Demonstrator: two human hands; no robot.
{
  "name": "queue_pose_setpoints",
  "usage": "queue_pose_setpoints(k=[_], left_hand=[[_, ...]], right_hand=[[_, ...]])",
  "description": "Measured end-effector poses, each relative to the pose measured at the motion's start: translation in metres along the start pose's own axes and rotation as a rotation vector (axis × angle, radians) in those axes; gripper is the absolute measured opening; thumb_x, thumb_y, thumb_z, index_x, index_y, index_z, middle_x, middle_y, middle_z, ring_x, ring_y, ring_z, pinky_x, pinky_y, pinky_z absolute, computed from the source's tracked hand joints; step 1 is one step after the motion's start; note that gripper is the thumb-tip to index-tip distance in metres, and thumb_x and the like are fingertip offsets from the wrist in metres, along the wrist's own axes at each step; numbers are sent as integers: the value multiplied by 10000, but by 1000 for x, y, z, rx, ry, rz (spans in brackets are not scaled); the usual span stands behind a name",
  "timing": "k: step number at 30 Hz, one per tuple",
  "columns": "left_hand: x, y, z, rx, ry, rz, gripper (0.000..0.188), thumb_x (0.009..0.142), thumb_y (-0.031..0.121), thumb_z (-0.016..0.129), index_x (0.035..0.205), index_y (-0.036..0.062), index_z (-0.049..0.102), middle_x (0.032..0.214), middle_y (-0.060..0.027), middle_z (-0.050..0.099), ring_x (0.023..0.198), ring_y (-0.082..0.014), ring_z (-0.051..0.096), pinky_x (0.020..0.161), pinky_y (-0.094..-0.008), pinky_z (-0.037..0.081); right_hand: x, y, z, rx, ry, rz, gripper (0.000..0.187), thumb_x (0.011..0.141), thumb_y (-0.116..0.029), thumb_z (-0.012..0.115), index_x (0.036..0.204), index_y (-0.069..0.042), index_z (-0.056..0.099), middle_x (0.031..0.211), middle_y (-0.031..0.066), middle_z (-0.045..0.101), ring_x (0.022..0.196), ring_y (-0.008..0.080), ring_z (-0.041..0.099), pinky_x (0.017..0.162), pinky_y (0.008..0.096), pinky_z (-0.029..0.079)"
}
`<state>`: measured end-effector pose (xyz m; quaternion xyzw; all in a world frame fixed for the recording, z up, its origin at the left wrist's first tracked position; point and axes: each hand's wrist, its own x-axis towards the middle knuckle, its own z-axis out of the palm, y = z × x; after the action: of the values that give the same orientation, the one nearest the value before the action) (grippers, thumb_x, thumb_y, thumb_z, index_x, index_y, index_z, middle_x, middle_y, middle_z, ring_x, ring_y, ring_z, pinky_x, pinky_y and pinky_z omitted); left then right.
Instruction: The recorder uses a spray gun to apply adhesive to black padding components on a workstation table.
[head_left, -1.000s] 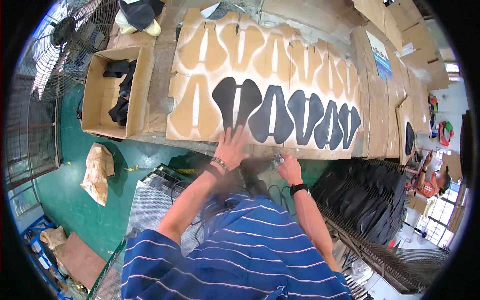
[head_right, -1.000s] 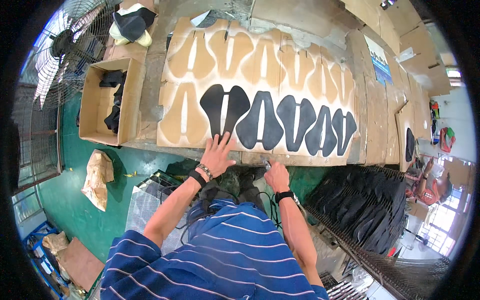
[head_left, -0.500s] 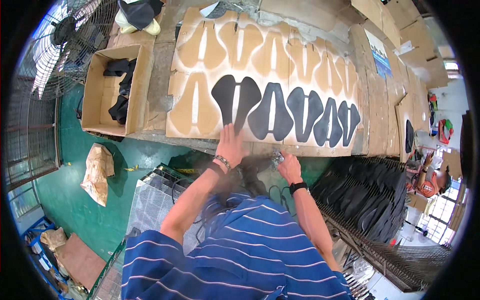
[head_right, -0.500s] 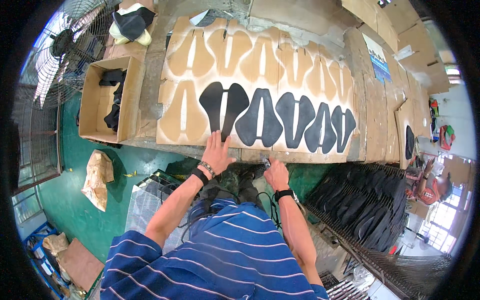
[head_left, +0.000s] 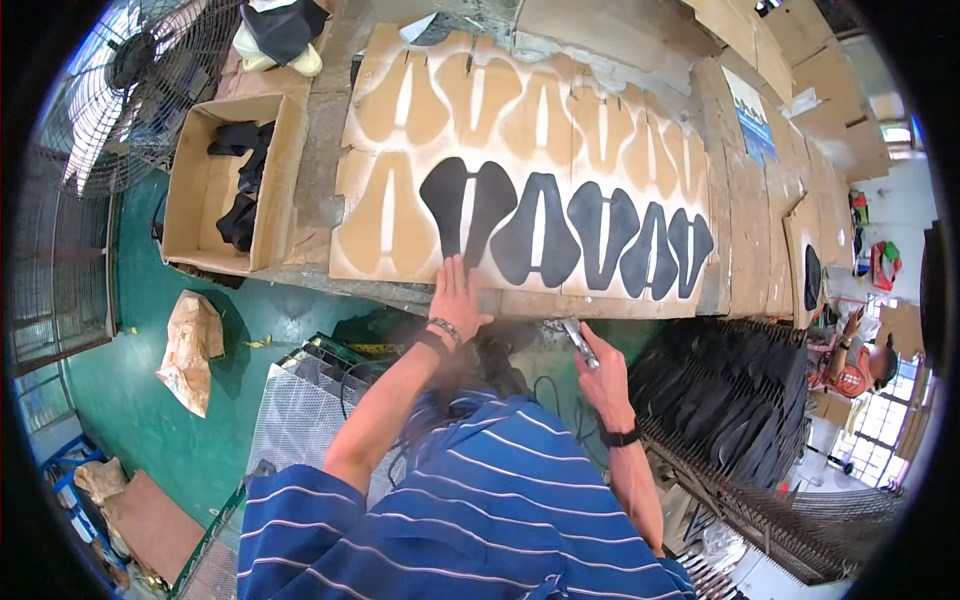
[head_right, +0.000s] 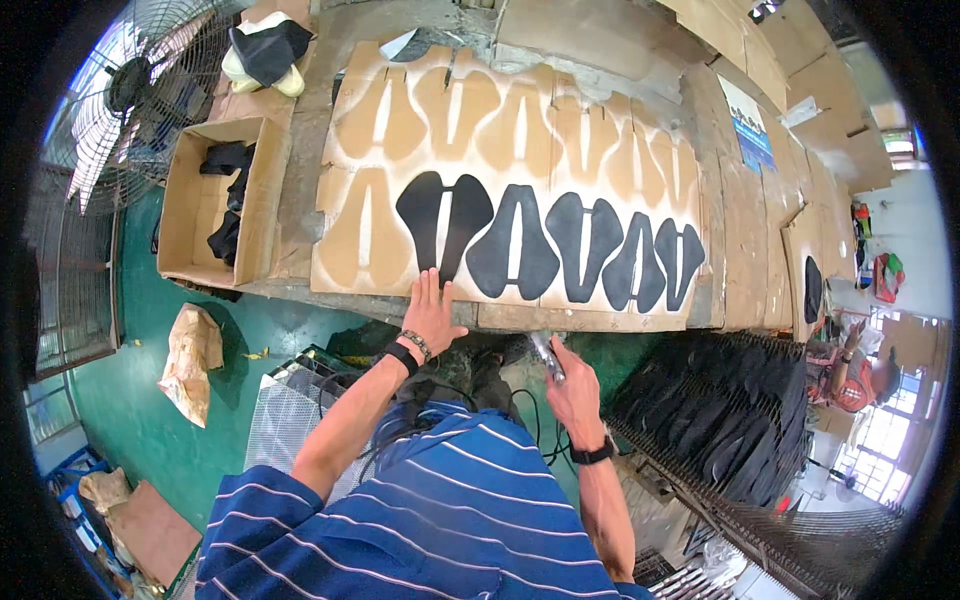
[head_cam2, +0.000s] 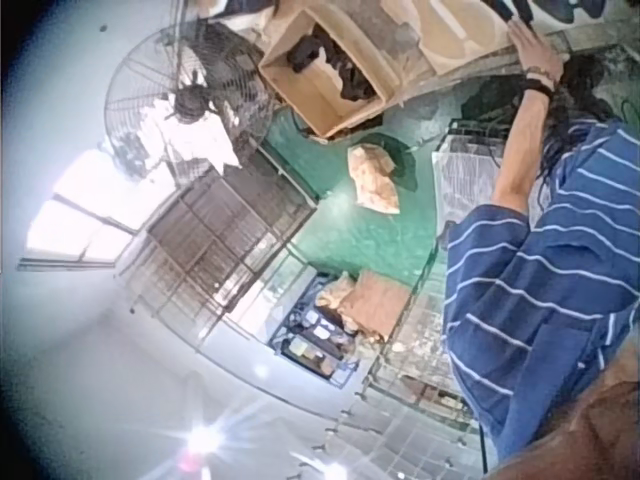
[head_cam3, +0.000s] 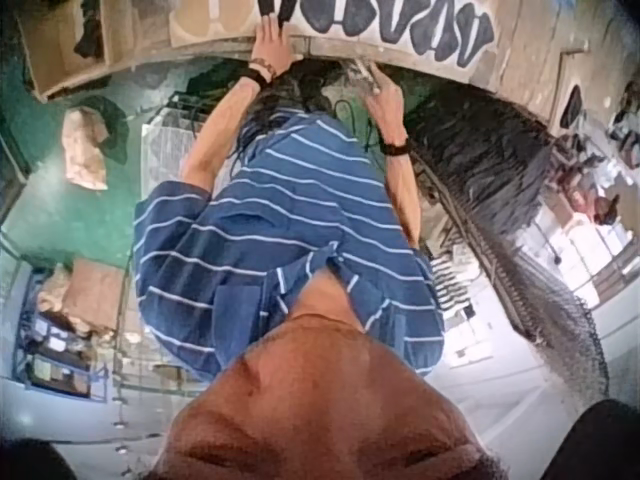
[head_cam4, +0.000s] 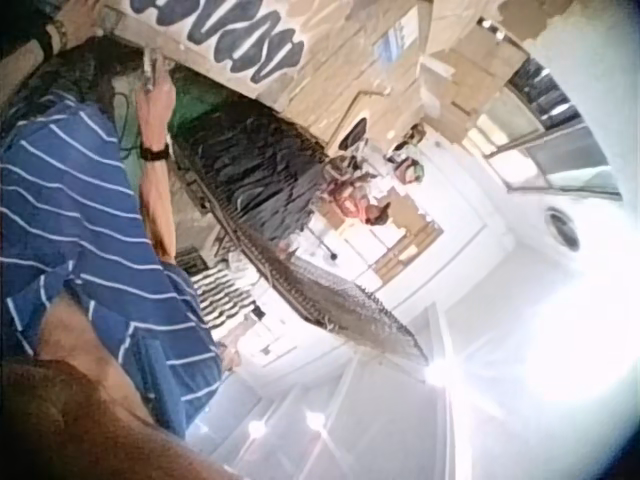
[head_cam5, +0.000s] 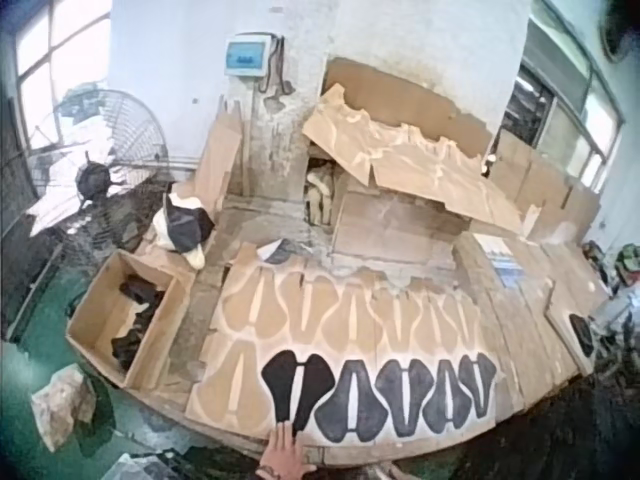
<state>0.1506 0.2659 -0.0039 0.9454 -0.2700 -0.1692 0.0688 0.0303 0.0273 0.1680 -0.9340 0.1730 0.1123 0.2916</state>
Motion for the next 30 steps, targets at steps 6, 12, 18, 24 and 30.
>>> queue_pose_setpoints(k=[6, 12, 18, 24, 30], left_hand=[[3, 1, -2, -16, -67, -21, 1044, 883, 643, 686, 1595, -33, 334, 1665, -359, 188, 1564, -492, 166, 1280, -558, 136], [2, 1, -1, -33, -57, -26, 1042, 881, 640, 689, 1598, -26, 331, 1673, -353, 169, 1567, -489, 158, 1280, -555, 138], [4, 1, -2, -70, -82, -44, 1061, 866, 651, 699, 1599, -22, 329, 1677, -356, 151, 1570, -487, 154, 1275, -557, 148], [5, 2, -2, -47, -75, -41, 1075, 848, 665, 713, 1594, -14, 341, 1672, -354, 171, 1564, -488, 169, 1267, -565, 161], [5, 2, -3, -27, -77, -47, 1075, 847, 681, 705, 1590, -11, 353, 1671, -348, 182, 1560, -479, 182, 1246, -569, 198]], right_hand=[[-56, -93, -81, 113, -50, -50, 636, 802, 68, 701, 1422, -35, 600, 1104, 241, 705, 969, 444, 689, 853, 412, 546], [-91, -144, -129, 147, -141, -143, 842, 675, 122, 663, 1494, -18, 530, 1087, 242, 679, 938, 439, 666, 851, 376, 532], [-96, -158, -149, 160, -257, -238, 1028, 581, 111, 690, 1570, -6, 432, 1124, 249, 676, 934, 437, 656, 863, 377, 529], [-93, -161, -153, 150, -251, -287, 985, 578, 71, 710, 1535, 8, 485, 1091, 217, 681, 894, 408, 668, 818, 385, 541], [-92, -159, -149, 104, -122, -299, 846, 626, 14, 704, 1460, 38, 565, 984, 192, 692, 817, 382, 681, 750, 389, 557]])
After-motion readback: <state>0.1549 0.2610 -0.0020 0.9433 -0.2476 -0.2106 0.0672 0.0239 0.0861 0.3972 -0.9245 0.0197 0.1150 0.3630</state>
